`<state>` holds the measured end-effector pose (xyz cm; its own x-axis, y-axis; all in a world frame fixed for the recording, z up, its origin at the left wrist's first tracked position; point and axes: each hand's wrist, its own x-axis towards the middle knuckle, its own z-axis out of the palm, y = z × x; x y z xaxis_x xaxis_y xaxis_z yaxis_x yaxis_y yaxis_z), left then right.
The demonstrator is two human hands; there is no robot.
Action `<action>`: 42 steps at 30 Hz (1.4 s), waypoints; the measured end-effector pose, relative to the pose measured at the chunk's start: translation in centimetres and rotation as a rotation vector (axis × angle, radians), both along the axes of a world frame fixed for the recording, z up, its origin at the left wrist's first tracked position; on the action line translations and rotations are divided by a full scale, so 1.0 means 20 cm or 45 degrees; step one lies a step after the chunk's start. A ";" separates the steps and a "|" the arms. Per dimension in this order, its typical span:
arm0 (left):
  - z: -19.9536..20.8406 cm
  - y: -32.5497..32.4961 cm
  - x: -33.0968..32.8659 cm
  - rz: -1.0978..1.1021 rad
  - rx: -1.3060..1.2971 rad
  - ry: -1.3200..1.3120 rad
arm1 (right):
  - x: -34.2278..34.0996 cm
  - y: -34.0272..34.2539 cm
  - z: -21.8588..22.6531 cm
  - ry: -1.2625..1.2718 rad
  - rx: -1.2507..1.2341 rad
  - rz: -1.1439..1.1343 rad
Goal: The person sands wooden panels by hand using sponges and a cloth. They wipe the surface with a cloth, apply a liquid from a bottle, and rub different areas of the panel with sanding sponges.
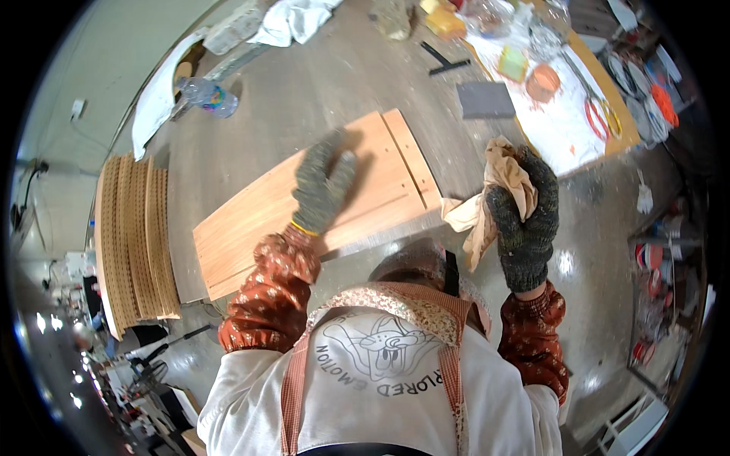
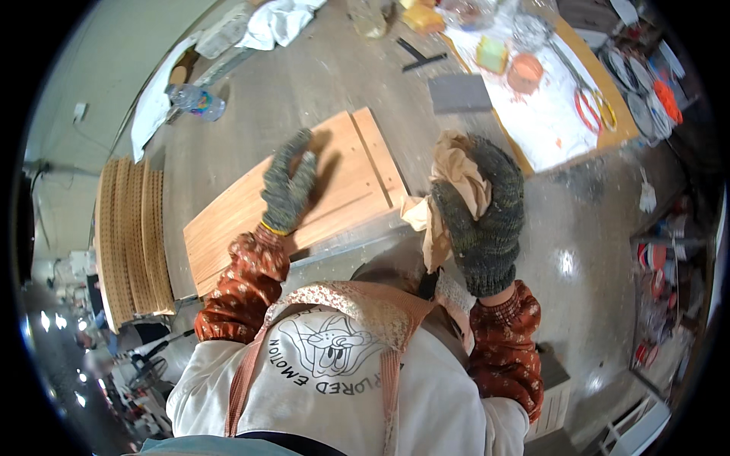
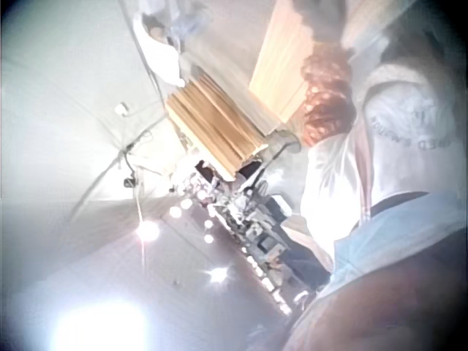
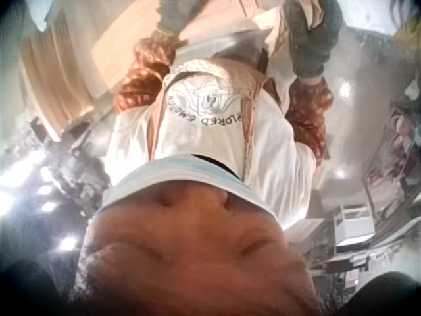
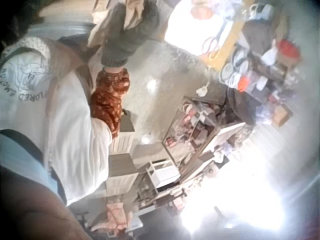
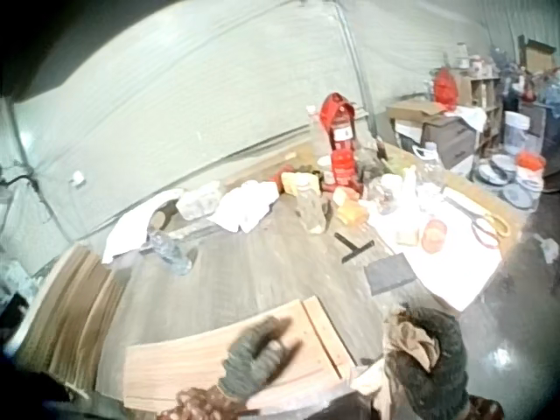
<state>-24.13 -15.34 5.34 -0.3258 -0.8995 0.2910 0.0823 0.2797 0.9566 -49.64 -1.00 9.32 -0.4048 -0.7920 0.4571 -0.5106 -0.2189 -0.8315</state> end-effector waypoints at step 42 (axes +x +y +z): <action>0.01 -1.51 1.15 1.369 -0.185 -0.978 | 1.03 -0.86 -0.26 -1.174 0.366 0.671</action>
